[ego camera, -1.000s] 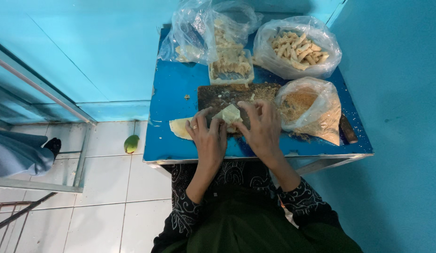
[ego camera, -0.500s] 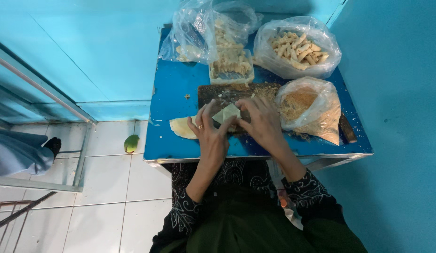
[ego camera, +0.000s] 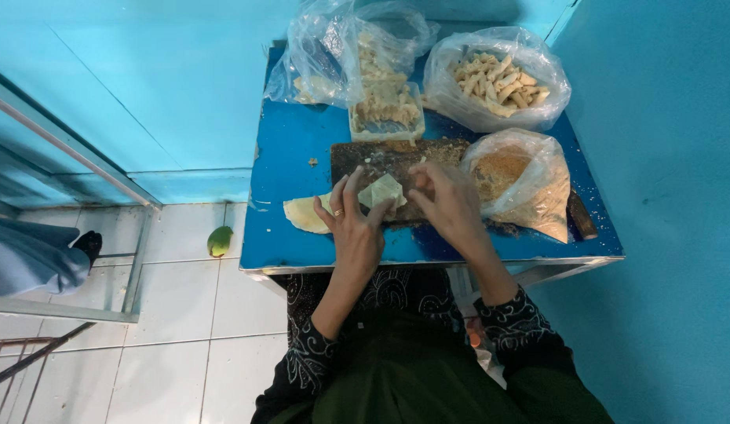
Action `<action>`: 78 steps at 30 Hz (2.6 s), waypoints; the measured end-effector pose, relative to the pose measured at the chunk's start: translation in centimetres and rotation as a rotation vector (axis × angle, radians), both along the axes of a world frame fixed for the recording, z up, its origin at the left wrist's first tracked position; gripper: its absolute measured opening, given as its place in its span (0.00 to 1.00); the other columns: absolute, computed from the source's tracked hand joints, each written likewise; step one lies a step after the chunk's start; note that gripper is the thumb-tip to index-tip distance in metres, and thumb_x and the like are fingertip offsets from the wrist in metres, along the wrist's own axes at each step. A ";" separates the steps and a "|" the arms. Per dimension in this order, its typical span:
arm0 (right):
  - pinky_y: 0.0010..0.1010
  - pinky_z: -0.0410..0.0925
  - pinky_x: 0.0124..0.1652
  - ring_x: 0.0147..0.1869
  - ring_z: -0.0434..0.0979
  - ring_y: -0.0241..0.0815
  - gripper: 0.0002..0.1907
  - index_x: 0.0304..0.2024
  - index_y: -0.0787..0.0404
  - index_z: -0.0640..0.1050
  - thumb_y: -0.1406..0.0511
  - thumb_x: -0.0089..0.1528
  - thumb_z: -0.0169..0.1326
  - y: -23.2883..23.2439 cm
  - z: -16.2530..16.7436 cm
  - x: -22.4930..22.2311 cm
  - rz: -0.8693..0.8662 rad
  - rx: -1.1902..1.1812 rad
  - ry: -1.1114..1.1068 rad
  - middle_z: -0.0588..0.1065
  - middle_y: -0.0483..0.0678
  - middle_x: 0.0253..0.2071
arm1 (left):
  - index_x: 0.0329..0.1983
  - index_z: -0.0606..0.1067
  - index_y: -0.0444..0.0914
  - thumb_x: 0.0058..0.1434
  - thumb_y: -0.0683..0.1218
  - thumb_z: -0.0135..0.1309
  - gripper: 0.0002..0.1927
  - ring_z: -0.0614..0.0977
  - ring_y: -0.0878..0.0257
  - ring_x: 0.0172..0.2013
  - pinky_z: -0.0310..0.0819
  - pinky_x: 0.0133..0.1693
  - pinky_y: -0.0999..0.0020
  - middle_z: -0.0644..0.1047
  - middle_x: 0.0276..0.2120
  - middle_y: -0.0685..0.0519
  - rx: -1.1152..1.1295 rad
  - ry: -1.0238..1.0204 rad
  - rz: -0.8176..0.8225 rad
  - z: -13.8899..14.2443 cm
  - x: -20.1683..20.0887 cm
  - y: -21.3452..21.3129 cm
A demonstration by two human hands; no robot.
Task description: The person folds square dough wrappers around a small amount of filling on a wooden board, pressing the edges closed by hand, and places each folded pastry into a plastic bag on the table. They repeat this folding cycle continuously, taking new wrappers from a stack and reaching into a bag of filling.
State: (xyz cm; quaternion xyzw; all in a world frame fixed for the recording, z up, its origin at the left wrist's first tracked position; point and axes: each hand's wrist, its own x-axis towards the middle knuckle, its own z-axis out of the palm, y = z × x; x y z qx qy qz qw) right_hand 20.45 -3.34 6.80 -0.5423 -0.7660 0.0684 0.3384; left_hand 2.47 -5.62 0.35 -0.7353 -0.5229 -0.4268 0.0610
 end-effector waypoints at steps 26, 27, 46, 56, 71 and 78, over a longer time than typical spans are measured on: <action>0.44 0.62 0.46 0.46 0.75 0.47 0.10 0.42 0.54 0.81 0.59 0.61 0.62 1.1 -1.7 -1.0 -0.085 0.127 -0.229 0.72 0.47 0.41 | 0.41 0.84 0.46 0.55 0.35 0.59 0.15 0.60 0.43 0.69 0.40 0.63 0.20 0.61 0.69 0.46 -0.022 0.001 -0.019 -0.1 0.0 0.1; 0.44 0.61 0.45 0.46 0.75 0.46 0.09 0.42 0.54 0.81 0.60 0.61 0.62 1.1 -1.5 -1.0 -0.124 0.145 -0.261 0.72 0.47 0.41 | 0.41 0.84 0.46 0.54 0.35 0.59 0.15 0.60 0.43 0.69 0.40 0.63 0.20 0.61 0.69 0.46 -0.026 -0.006 -0.022 0.0 0.0 0.1; 0.42 0.60 0.56 0.53 0.77 0.41 0.11 0.48 0.52 0.84 0.65 0.62 0.61 0.0 -2.2 0.3 0.274 0.224 -0.173 0.80 0.39 0.46 | 0.36 0.81 0.43 0.57 0.43 0.63 0.04 0.61 0.43 0.69 0.41 0.62 0.20 0.61 0.70 0.44 -0.048 -0.010 -0.001 1.6 -1.7 -0.4; 0.48 0.58 0.55 0.52 0.76 0.42 0.18 0.43 0.56 0.84 0.53 0.57 0.65 -0.2 -1.9 -0.3 0.335 0.266 -0.209 0.77 0.42 0.45 | 0.35 0.79 0.40 0.60 0.43 0.60 0.02 0.61 0.47 0.70 0.37 0.66 0.22 0.62 0.71 0.49 -0.048 0.123 -0.205 2.1 -3.7 2.8; 0.42 0.65 0.47 0.50 0.72 0.46 0.14 0.30 0.51 0.84 0.52 0.51 0.69 4.4 -2.0 -0.9 0.112 -0.186 -0.032 0.70 0.45 0.43 | 0.32 0.82 0.45 0.48 0.46 0.69 0.09 0.63 0.44 0.65 0.46 0.63 0.32 0.68 0.62 0.49 -0.260 -0.163 -0.120 1.3 -3.1 4.8; 0.46 0.57 0.53 0.49 0.71 0.41 0.07 0.36 0.47 0.86 0.54 0.61 0.63 1.9 -2.2 -0.5 0.216 0.112 -0.140 0.73 0.37 0.38 | 0.28 0.83 0.44 0.46 0.45 0.69 0.07 0.62 0.44 0.65 0.37 0.63 0.25 0.67 0.62 0.48 -0.147 0.037 -0.238 2.4 -4.3 3.6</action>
